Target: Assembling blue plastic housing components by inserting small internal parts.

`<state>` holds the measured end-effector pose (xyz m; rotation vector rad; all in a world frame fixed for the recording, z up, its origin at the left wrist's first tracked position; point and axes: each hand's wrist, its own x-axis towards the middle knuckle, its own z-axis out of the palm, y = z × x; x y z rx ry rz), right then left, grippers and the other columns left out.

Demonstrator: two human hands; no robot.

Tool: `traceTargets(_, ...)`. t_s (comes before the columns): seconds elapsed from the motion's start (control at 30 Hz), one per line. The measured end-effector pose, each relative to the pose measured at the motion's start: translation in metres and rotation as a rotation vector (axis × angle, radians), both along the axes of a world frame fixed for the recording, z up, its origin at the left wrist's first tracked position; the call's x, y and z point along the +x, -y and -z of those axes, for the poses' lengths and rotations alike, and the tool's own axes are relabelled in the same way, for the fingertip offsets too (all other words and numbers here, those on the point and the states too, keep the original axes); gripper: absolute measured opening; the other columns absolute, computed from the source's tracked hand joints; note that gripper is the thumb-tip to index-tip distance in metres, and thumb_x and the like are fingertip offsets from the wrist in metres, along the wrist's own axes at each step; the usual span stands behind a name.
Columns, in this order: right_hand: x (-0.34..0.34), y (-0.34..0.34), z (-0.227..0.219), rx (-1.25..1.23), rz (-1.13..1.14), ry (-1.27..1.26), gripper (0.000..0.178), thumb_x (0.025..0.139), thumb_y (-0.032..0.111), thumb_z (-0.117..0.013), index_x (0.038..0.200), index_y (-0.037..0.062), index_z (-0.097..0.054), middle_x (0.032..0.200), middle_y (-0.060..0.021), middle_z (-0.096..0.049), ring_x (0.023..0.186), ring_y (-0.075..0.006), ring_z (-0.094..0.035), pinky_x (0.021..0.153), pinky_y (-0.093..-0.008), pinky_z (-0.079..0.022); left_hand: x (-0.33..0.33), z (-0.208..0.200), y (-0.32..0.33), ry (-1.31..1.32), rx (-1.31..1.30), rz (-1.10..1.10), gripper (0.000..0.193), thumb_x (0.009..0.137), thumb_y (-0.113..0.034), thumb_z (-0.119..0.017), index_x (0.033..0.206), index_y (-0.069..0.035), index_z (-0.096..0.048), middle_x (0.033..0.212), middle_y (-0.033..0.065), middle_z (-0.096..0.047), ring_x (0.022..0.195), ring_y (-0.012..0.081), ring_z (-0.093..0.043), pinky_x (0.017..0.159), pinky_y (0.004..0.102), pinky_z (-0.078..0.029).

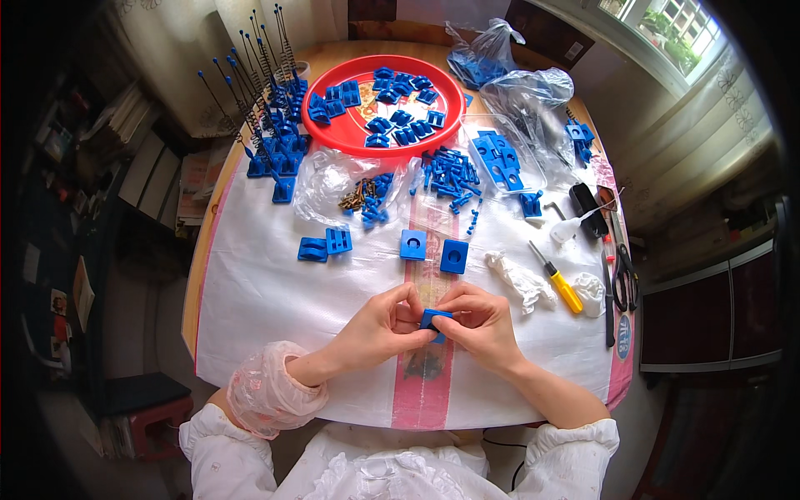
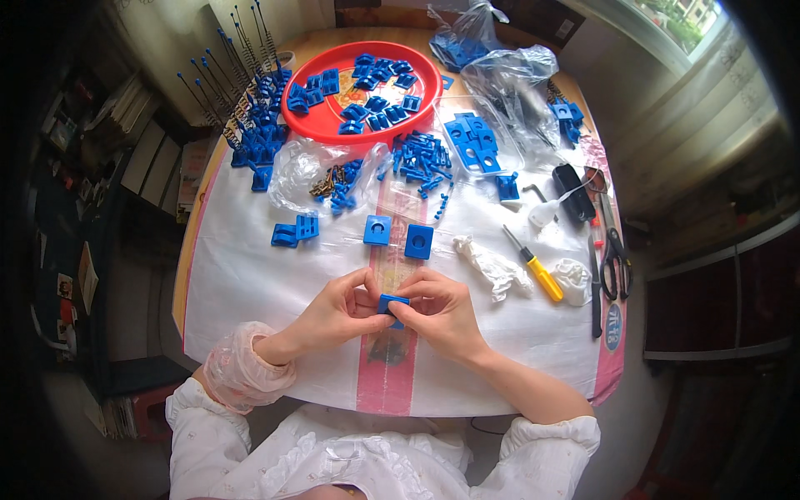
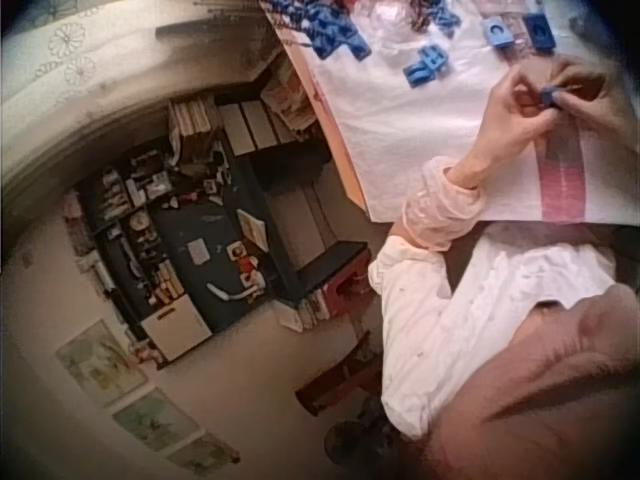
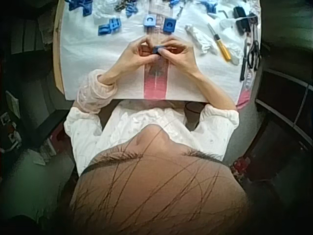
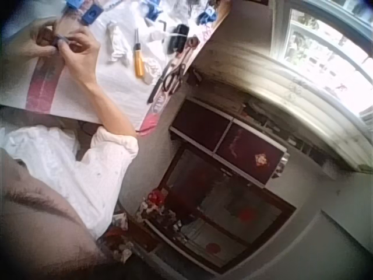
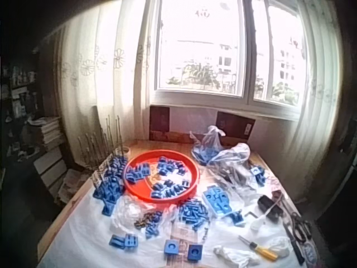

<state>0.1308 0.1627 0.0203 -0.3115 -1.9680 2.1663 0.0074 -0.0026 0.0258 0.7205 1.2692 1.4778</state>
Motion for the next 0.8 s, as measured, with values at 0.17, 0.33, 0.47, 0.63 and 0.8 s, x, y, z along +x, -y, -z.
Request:
traceTargets(0.17,0.0,0.0,0.001,0.015,0.016,-0.009,0.009,0.083,-0.003,-0.071,0.091,-0.0048,-0.072,0.093,-0.0047,-0.063,0.078,-0.0063,-0.061,0.063,-0.0189,-0.051,0.001,0.0,-0.001,0.019,-0.004,-0.006,0.024,0.088,0.002,-0.067,0.097,-0.003,-0.046,0.097,0.0097,-0.067,0.095,0.0124,-0.065,0.083,0.0274,-0.056)
traceTargets(0.33,0.001,-0.001,0.002,0.034,0.028,-0.015,0.009,0.082,-0.003,-0.071,0.091,-0.0044,-0.072,0.093,-0.005,-0.064,0.078,-0.0065,-0.061,0.064,-0.019,-0.052,0.003,-0.001,-0.002,0.02,-0.016,-0.014,0.025,0.088,0.001,-0.067,0.1,-0.002,-0.046,0.1,0.0118,-0.067,0.096,0.0141,-0.066,0.083,0.0279,-0.056)
traceTargets(0.47,0.001,-0.002,0.004,0.032,0.041,-0.032,0.009,0.082,-0.003,-0.071,0.091,-0.0041,-0.073,0.092,-0.005,-0.064,0.078,-0.0069,-0.062,0.064,-0.0193,-0.052,0.005,0.0,-0.002,0.014,-0.023,-0.034,0.028,0.088,0.0,-0.068,0.103,-0.001,-0.044,0.102,0.0152,-0.068,0.096,0.0161,-0.067,0.08,0.0277,-0.056)
traceTargets(0.63,0.001,-0.001,0.005,0.01,0.06,-0.046,0.009,0.082,-0.002,-0.072,0.091,-0.004,-0.073,0.092,-0.0051,-0.064,0.078,-0.0075,-0.063,0.065,-0.0198,-0.052,0.004,-0.01,0.0,-0.011,-0.103,-0.029,0.036,0.09,-0.006,-0.067,0.111,0.001,-0.039,0.103,0.0186,-0.069,0.095,0.0189,-0.069,0.075,0.0283,-0.057)
traceTargets(0.8,-0.001,-0.001,0.005,-0.033,0.055,-0.039,0.008,0.082,-0.003,-0.071,0.09,-0.0049,-0.072,0.093,-0.0056,-0.063,0.079,-0.0082,-0.063,0.066,-0.02,-0.053,-0.003,-0.041,0.014,-0.389,-0.177,-0.179,0.035,0.093,-0.009,-0.065,0.114,0.0,-0.039,0.08,0.0133,-0.07,0.073,0.0137,-0.069,0.06,0.0233,-0.051)
